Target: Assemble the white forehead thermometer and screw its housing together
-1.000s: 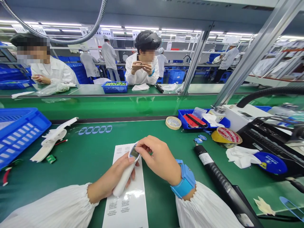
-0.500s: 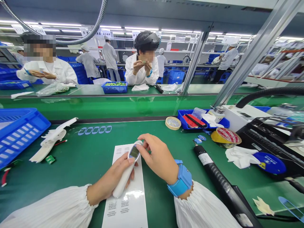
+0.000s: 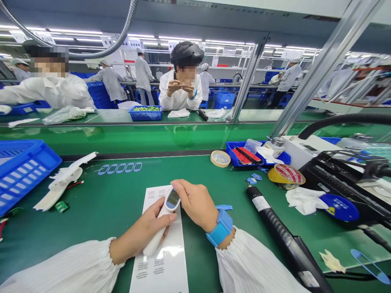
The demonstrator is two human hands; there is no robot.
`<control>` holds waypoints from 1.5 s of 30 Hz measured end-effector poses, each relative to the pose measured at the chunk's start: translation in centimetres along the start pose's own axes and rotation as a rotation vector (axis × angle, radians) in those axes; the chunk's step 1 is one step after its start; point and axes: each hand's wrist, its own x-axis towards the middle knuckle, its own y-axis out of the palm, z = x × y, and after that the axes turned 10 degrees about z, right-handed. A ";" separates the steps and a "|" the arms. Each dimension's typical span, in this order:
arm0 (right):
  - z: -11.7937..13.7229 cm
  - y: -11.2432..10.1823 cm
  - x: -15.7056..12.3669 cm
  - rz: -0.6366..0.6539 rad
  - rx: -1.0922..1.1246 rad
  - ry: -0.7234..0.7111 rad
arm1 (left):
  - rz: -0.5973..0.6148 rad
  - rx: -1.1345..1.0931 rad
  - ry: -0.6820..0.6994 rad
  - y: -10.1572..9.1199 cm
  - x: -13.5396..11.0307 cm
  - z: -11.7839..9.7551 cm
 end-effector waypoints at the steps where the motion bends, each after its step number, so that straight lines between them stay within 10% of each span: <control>1: 0.0 0.1 -0.1 0.004 0.021 0.010 | -0.002 0.002 0.004 0.0 0.0 0.0; 22: -1.0 0.9 0.7 0.051 0.596 0.061 | -0.001 -0.013 0.030 -0.1 0.0 0.1; 28: -0.5 0.6 -0.1 -0.166 0.418 0.011 | -0.044 -0.088 0.005 -0.2 0.0 0.1; 39: -0.6 0.9 -0.1 -0.120 0.387 0.022 | -0.100 -0.035 0.002 0.0 0.1 0.1; 45: 0.3 0.7 -0.9 -0.240 0.113 -0.265 | -0.128 -0.031 -0.030 0.0 0.3 -0.1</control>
